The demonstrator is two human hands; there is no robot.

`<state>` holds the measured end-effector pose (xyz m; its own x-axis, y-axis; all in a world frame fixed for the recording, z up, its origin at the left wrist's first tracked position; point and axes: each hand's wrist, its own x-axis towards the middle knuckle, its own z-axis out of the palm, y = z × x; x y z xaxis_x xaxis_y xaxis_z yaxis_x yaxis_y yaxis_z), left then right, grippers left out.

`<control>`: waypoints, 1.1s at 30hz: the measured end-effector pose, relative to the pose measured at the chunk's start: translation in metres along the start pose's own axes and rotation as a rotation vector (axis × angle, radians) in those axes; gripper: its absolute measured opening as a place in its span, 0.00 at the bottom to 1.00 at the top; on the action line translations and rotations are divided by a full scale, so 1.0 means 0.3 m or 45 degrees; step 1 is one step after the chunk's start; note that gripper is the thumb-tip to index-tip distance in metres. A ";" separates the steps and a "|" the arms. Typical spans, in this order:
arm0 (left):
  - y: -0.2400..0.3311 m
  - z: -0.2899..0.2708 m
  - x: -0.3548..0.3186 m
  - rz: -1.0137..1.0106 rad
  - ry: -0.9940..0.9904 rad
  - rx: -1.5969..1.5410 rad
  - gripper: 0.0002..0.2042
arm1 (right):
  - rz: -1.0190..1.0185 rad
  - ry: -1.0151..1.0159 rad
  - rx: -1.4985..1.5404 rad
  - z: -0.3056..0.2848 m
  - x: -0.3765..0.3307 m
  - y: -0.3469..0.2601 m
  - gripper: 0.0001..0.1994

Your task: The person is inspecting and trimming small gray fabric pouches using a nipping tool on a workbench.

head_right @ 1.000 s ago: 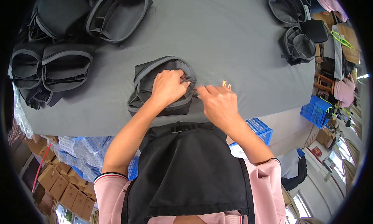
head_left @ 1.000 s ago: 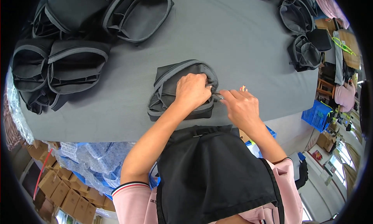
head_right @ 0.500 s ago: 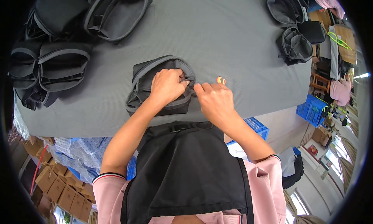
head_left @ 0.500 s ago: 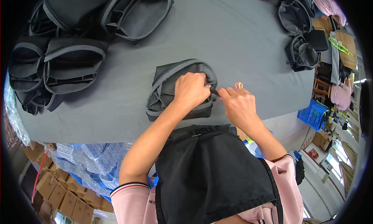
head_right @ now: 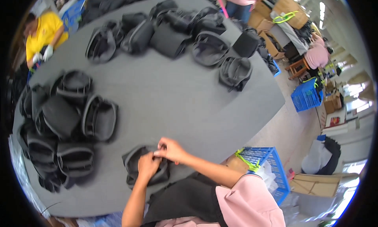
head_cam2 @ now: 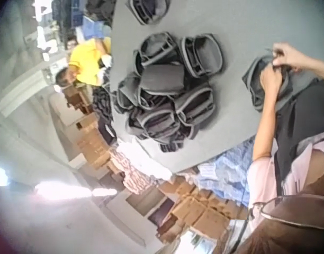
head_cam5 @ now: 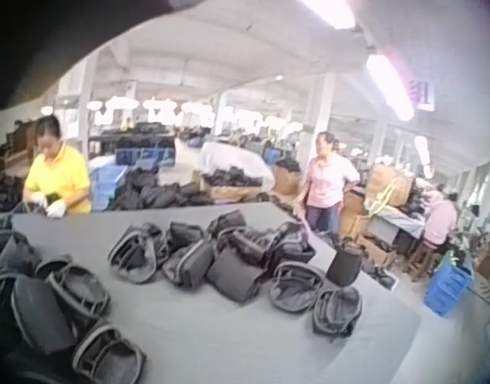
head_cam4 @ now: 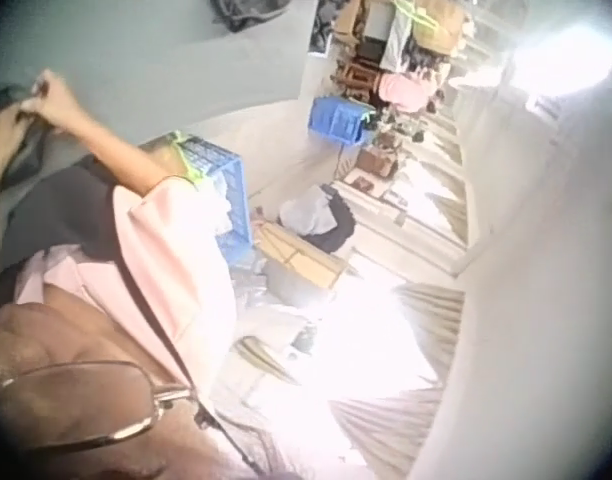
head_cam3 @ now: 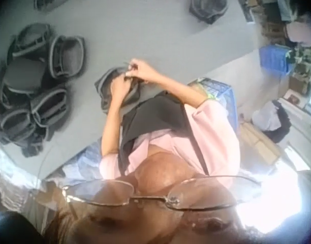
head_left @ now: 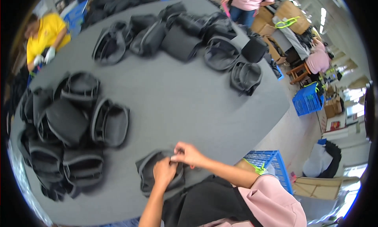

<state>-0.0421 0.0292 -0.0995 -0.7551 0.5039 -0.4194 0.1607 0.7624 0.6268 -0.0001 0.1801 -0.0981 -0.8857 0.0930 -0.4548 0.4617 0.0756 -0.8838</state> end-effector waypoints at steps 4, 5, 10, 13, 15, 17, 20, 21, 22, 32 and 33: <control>0.024 -0.014 -0.033 -0.036 -0.089 0.102 0.16 | -0.093 -0.010 -0.176 0.015 -0.013 0.028 0.16; 0.025 -0.002 -0.033 -0.052 -0.090 0.131 0.16 | -0.137 0.028 -0.109 0.021 -0.021 0.040 0.16; 0.105 0.027 -0.085 -0.084 0.050 -0.067 0.17 | -0.644 0.510 -0.542 0.057 -0.035 0.051 0.08; 0.093 0.077 -0.093 0.074 0.122 0.155 0.17 | -0.698 0.558 -0.564 0.068 -0.056 0.038 0.06; 0.122 0.054 -0.091 0.156 0.067 0.117 0.20 | -0.557 0.518 -0.433 0.050 -0.032 0.033 0.06; 0.165 0.028 -0.095 0.176 0.027 0.123 0.22 | -0.351 0.444 -0.230 0.045 -0.020 0.021 0.07; 0.156 0.053 -0.025 0.076 -0.074 0.329 0.15 | -0.342 0.387 -0.001 0.035 -0.014 0.056 0.08; 0.157 0.051 0.008 0.111 -0.187 0.465 0.13 | -0.352 0.369 0.104 0.020 -0.024 0.064 0.07; 0.158 0.051 0.036 0.196 -0.187 0.488 0.14 | -0.355 0.351 0.209 -0.005 -0.039 0.065 0.06; 0.174 0.005 -0.168 0.177 -0.067 0.035 0.18 | -0.207 0.154 0.291 -0.012 -0.171 -0.019 0.07; 0.161 -0.020 -0.170 0.198 -0.072 -0.058 0.18 | -0.212 0.108 0.386 -0.009 -0.171 -0.050 0.06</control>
<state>0.0003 0.0379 -0.0440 -0.6864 0.6374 -0.3501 0.2428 0.6547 0.7159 0.0385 0.1769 -0.0613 -0.9347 0.1876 -0.3019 0.2646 -0.2000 -0.9434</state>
